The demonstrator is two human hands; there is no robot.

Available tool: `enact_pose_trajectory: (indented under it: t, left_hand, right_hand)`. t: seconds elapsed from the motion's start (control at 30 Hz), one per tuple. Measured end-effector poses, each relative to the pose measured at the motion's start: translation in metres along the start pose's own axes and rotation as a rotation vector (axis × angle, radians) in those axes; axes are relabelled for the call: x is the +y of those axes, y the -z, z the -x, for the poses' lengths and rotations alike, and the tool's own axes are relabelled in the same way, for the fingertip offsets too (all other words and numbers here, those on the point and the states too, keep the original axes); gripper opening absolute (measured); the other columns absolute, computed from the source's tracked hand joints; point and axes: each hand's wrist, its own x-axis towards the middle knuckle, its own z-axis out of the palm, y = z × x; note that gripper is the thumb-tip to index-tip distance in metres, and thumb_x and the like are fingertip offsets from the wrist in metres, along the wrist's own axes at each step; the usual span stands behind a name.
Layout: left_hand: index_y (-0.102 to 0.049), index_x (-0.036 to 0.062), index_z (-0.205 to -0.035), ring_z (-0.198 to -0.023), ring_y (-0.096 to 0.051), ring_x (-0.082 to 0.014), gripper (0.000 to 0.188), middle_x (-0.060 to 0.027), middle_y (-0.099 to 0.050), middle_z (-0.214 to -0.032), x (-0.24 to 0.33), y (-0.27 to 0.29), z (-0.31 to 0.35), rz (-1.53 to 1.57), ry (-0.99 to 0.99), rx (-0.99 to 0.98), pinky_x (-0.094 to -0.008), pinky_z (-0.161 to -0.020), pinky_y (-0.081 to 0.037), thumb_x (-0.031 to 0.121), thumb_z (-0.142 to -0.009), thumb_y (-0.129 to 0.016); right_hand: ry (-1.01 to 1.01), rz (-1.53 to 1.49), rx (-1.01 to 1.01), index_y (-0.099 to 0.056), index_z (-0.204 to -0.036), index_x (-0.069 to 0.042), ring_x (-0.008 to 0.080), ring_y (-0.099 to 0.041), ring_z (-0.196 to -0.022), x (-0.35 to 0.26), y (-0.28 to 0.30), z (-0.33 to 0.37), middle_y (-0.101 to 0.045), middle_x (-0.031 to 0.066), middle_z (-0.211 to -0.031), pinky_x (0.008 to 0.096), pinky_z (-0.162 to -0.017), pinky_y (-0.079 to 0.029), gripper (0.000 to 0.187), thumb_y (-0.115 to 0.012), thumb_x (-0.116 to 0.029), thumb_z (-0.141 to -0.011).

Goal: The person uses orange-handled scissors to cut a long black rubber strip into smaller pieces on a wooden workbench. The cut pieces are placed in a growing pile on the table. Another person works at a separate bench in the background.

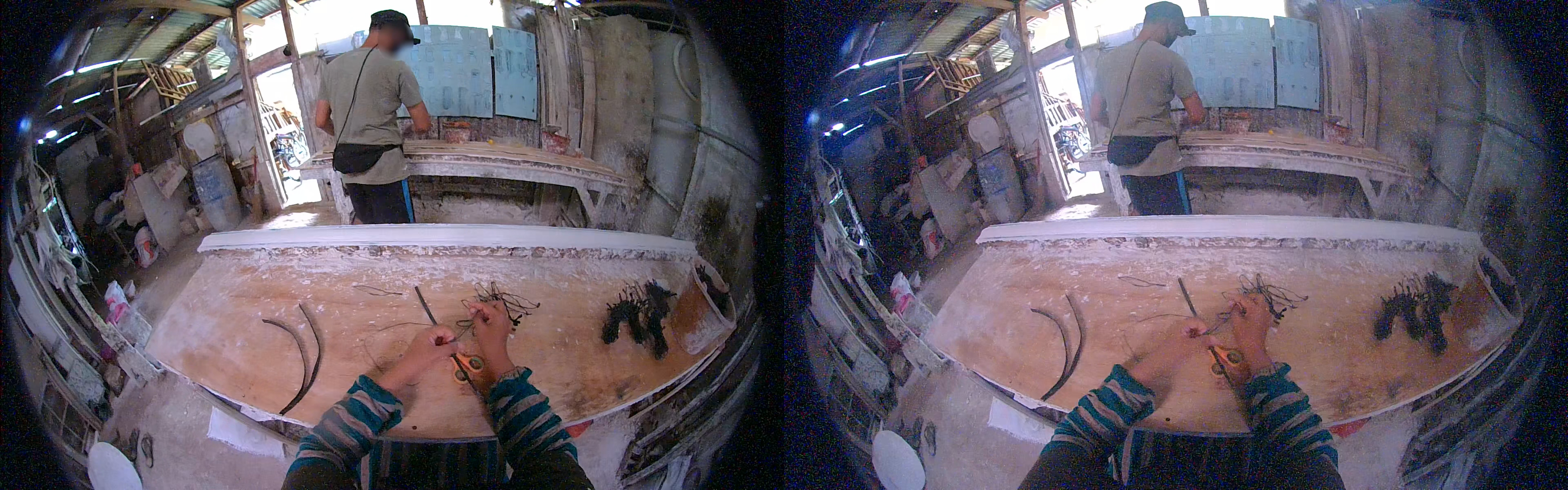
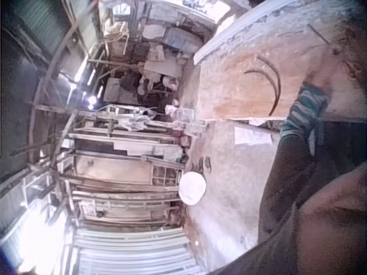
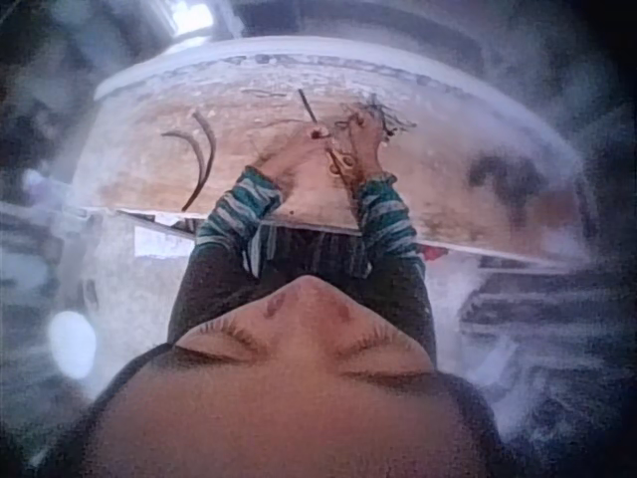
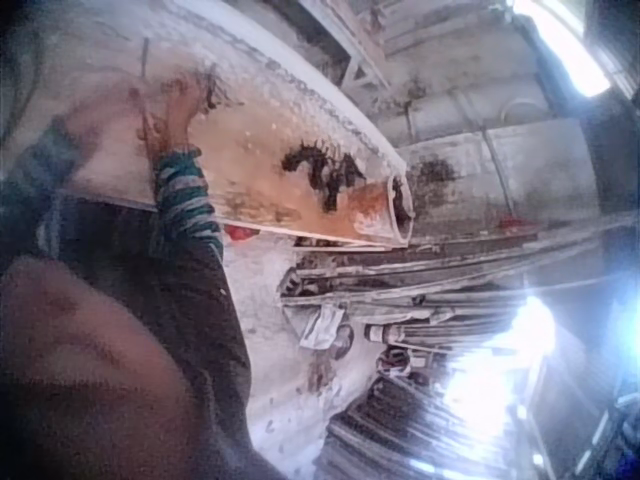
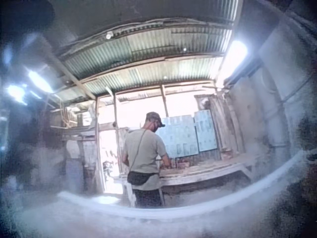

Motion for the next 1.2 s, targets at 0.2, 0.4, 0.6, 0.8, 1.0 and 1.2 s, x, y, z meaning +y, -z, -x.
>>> enact_pose_trajectory:
  t: [0.2,0.4,0.6,0.8,1.0,1.2]
  left_hand:
    - [-0.056,0.0063,-0.072,-0.058,-0.042,-0.0048,0.01,0.0043,-0.05,-0.064,-0.051,0.048,-0.023,0.081,0.019,0.443,-0.021,-0.052,-0.036,0.011,-0.075,-0.065]
    - [-0.058,0.004,-0.072,-0.058,-0.044,-0.0053,0.014,0.003,-0.052,-0.062,-0.053,0.055,-0.027,0.118,-0.052,0.653,-0.02,-0.052,-0.037,0.012,-0.072,-0.069]
    - [-0.058,0.0031,-0.069,-0.055,-0.045,-0.0063,0.016,0.0011,-0.054,-0.06,-0.061,0.056,-0.028,0.12,-0.026,0.678,-0.0213,-0.05,-0.037,0.011,-0.071,-0.071]
    - [-0.058,0.0005,-0.068,-0.06,-0.052,-0.0081,0.013,-0.0001,-0.056,-0.062,-0.071,0.053,-0.031,0.075,-0.021,0.611,-0.0216,-0.055,-0.042,0.008,-0.073,-0.068]
    - [-0.059,0.0003,-0.072,-0.067,-0.056,-0.0095,0.006,-0.0015,-0.059,-0.07,-0.046,0.043,-0.02,0.055,0.003,0.492,-0.0201,-0.061,-0.044,0.001,-0.077,-0.062]
    - [-0.057,0.0018,-0.079,-0.07,-0.056,-0.0102,0.003,-0.0025,-0.06,-0.077,-0.042,0.041,-0.02,-0.014,0.021,0.291,-0.022,-0.066,-0.045,-0.001,-0.079,-0.058]
  right_hand:
    - [0.136,-0.134,-0.131,-0.065,-0.076,-0.005,0.0173,-0.053,-0.075,0.001,-0.009,0.006,-0.056,0.0052,-0.079,0.0283,-0.068,-0.043,0.009,-0.068,-0.004,-0.068]
    - [0.11,-0.612,-0.693,-0.065,-0.084,-0.004,0.0183,-0.052,-0.092,-0.022,-0.02,0.031,-0.056,0.0075,-0.096,0.0311,-0.081,-0.04,0.012,-0.066,-0.008,-0.073]
    - [0.048,-0.723,-0.883,-0.065,-0.088,-0.004,0.0192,-0.051,-0.099,-0.05,-0.003,0.031,-0.056,0.0088,-0.103,0.0313,-0.086,-0.039,0.015,-0.066,-0.012,-0.075]
    - [0.143,-0.681,-0.901,-0.064,-0.082,-0.002,0.0179,-0.052,-0.091,-0.058,0.009,0.019,-0.058,0.0056,-0.089,0.0308,-0.08,-0.041,0.012,-0.067,-0.01,-0.074]
    - [0.095,-0.68,-0.85,-0.06,-0.075,-0.001,0.0146,-0.055,-0.076,-0.049,0.002,0.025,-0.058,0.0045,-0.082,0.0256,-0.07,-0.043,0.009,-0.067,-0.004,-0.073]
    - [-0.069,-0.683,-0.568,-0.053,-0.071,-0.002,0.011,-0.052,-0.069,-0.058,0.011,0.017,-0.054,0.002,-0.074,0.0238,-0.064,-0.042,0.013,-0.066,0.002,-0.071]
